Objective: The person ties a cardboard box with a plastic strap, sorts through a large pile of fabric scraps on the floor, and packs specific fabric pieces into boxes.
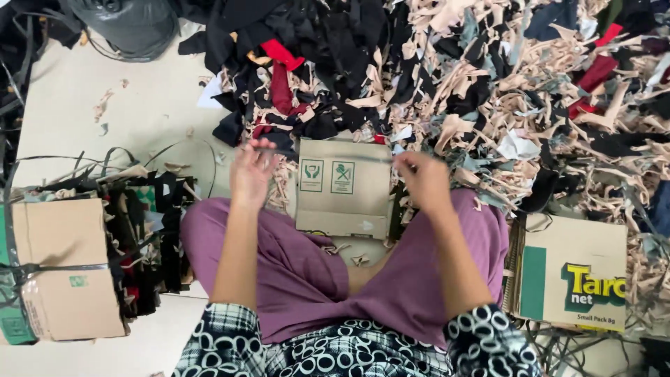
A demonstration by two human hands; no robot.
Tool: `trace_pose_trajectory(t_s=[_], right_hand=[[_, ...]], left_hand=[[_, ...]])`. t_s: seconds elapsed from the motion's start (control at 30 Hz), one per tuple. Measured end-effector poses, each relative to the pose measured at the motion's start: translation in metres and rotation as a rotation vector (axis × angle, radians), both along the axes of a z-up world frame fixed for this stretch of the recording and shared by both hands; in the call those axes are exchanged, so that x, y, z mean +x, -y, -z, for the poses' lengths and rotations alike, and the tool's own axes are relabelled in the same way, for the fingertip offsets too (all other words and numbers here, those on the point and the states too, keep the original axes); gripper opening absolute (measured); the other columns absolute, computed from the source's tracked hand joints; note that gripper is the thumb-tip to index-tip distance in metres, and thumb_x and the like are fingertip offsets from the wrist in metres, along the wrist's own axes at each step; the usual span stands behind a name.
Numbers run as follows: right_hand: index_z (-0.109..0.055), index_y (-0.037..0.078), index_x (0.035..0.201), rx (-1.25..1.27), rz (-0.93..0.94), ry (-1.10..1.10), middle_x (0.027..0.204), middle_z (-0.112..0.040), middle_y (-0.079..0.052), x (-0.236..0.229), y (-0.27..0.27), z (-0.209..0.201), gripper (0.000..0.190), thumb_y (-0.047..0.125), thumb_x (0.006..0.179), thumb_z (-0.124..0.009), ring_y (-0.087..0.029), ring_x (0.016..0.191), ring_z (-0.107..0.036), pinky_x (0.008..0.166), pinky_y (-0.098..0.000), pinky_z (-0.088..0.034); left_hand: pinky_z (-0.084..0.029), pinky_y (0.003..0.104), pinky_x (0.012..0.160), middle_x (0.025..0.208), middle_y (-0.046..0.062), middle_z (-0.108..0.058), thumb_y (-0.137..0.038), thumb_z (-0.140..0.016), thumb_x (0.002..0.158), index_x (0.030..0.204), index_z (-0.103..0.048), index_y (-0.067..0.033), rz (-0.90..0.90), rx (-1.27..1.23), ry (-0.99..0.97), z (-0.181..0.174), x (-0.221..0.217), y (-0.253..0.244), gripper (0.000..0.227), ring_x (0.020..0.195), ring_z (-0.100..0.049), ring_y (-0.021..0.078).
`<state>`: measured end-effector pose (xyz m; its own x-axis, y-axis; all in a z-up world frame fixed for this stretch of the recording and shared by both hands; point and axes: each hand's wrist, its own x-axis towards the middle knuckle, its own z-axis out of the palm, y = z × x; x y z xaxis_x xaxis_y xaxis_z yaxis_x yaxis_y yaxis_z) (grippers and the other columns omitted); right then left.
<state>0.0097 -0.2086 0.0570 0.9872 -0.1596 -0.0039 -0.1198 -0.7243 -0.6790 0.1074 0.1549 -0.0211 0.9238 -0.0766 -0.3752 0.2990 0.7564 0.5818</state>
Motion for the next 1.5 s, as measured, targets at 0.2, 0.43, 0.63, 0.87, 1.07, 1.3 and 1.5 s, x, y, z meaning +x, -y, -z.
trace_pose_trajectory(t_s=[0.2, 0.43, 0.63, 0.87, 1.07, 1.3, 1.5], right_hand=[[-0.078, 0.018, 0.102, -0.142, 0.142, 0.198, 0.087, -0.076, -0.002, 0.039, 0.014, 0.023, 0.006, 0.016, 0.098, -0.074, -0.027, 0.080, -0.074, 0.074, -0.0380, -0.059], [-0.069, 0.008, 0.110, -0.272, 0.114, 0.021, 0.099, -0.065, -0.016, -0.003, -0.042, 0.038, 0.020, 0.018, 0.092, -0.072, -0.042, 0.095, -0.067, 0.080, -0.0547, -0.055], [-0.044, 0.000, 0.132, -0.049, 0.232, -0.407, 0.122, -0.059, -0.034, -0.024, -0.045, 0.104, 0.064, 0.033, 0.087, -0.076, -0.055, 0.112, -0.063, 0.094, -0.0603, -0.054], [-0.043, 0.007, 0.154, 0.951, 0.303, -0.686, 0.144, -0.051, -0.037, -0.022, -0.024, 0.012, 0.070, 0.018, 0.091, -0.070, -0.056, 0.129, -0.052, 0.097, -0.0686, -0.047], [-0.071, 0.000, 0.123, -0.033, -0.433, -1.102, 0.126, -0.069, -0.029, -0.045, -0.019, -0.046, 0.059, 0.047, 0.088, -0.066, -0.047, 0.123, -0.062, 0.099, -0.0603, -0.053], [-0.060, 0.021, 0.121, -0.521, -0.035, -0.479, 0.122, -0.062, -0.010, -0.005, -0.028, -0.007, 0.052, 0.054, 0.083, -0.071, -0.037, 0.119, -0.059, 0.075, -0.0599, -0.061], [-0.053, 0.024, 0.146, -0.469, -0.402, -0.789, 0.131, -0.064, -0.013, -0.007, -0.041, 0.106, 0.069, 0.042, 0.083, -0.074, -0.041, 0.119, -0.066, 0.090, -0.0646, -0.053]], left_hand=[[-0.063, 0.027, 0.071, 0.107, -0.005, -0.071, -0.026, -0.076, 0.093, 0.105, -0.068, -0.0242, -0.271, 0.784, -0.015, 0.054, 0.022, -0.011, 0.015, 0.093, -0.074, 0.0131], [-0.037, 0.055, 0.107, 0.132, 0.026, -0.049, -0.044, -0.084, 0.082, 0.141, -0.041, -0.0005, -0.111, 1.295, 0.001, 0.080, -0.049, 0.065, 0.085, 0.128, -0.049, 0.0428], [-0.034, 0.056, 0.117, 0.155, 0.032, -0.021, -0.017, -0.074, 0.092, 0.155, -0.007, 0.0010, 0.035, 1.237, -0.068, 0.070, -0.068, 0.099, 0.093, 0.140, -0.037, 0.0428], [-0.055, 0.052, 0.093, 0.101, 0.004, -0.074, -0.035, -0.072, 0.093, 0.136, -0.046, -0.0148, 0.013, 1.429, -0.093, 0.119, -0.013, 0.073, 0.054, 0.104, -0.071, 0.0333], [-0.056, 0.043, 0.085, 0.074, -0.006, -0.073, -0.029, -0.073, 0.090, 0.105, -0.066, -0.0210, 0.088, 1.387, -0.190, 0.119, 0.007, 0.043, 0.018, 0.079, -0.074, 0.0188], [-0.053, 0.039, 0.083, 0.071, -0.006, -0.072, -0.049, -0.081, 0.076, 0.100, -0.067, -0.0295, 0.095, 1.334, -0.304, 0.138, 0.001, 0.038, 0.033, 0.080, -0.074, 0.0191], [-0.058, 0.029, 0.059, 0.071, 0.008, -0.073, -0.021, -0.077, 0.082, 0.100, -0.068, -0.0130, 0.035, 1.209, -0.235, 0.124, -0.002, 0.026, 0.021, 0.063, -0.071, 0.0171]])
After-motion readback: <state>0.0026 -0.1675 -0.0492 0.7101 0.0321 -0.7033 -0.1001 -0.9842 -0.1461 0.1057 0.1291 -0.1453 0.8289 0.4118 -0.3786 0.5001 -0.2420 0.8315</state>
